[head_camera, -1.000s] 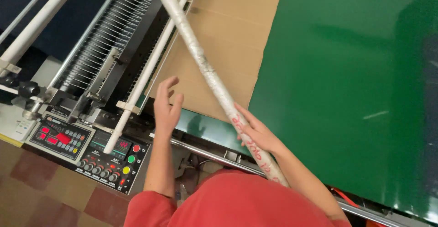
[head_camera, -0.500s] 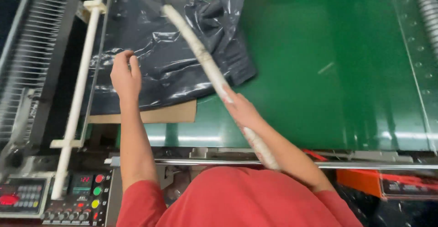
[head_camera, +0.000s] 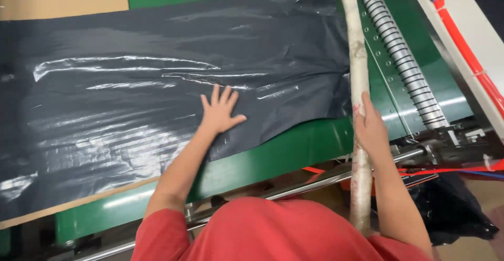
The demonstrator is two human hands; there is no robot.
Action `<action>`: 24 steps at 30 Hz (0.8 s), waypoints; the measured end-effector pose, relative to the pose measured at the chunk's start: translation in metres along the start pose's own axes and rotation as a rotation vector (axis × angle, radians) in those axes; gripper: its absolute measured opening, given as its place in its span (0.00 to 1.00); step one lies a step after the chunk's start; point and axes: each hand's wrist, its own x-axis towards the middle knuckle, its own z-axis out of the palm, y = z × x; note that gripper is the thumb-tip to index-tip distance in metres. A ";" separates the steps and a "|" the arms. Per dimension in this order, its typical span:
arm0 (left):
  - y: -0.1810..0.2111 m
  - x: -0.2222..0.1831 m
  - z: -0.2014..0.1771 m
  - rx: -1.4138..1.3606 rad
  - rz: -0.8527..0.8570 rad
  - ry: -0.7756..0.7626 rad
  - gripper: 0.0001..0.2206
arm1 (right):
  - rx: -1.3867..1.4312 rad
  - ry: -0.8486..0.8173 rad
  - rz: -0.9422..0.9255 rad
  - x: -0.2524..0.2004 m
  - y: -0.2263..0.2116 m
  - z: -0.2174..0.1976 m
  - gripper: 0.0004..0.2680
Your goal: The person wraps a flat cardboard package with black plastic film using a white PVC pipe as a rolling tool. They repeatedly roll the pipe over the film to smooth and adhere it, then fold and tuck the film edges around the package. The process is repeated multiple times to fully enclose the package.
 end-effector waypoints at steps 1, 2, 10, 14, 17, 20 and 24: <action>0.018 0.001 0.006 0.007 0.073 -0.031 0.42 | -0.024 0.009 -0.020 -0.002 -0.005 -0.004 0.25; 0.033 0.001 0.010 0.004 0.075 -0.034 0.42 | -0.026 0.007 -0.017 -0.006 -0.009 -0.005 0.25; 0.126 -0.006 0.032 -0.068 0.333 -0.105 0.39 | -0.288 -0.283 0.021 0.009 0.034 0.041 0.25; 0.152 -0.013 0.048 -0.054 0.342 -0.099 0.38 | -0.235 -0.155 0.036 0.012 0.024 0.028 0.24; 0.170 -0.020 0.066 -0.035 0.382 -0.067 0.37 | -0.215 -0.205 -0.028 0.027 0.048 0.039 0.24; 0.192 -0.028 0.086 0.025 0.420 -0.025 0.36 | -0.171 -0.153 -0.147 0.070 0.092 0.053 0.21; 0.187 -0.038 0.061 -0.125 0.465 -0.209 0.37 | -0.212 -0.162 0.060 0.074 0.041 0.039 0.24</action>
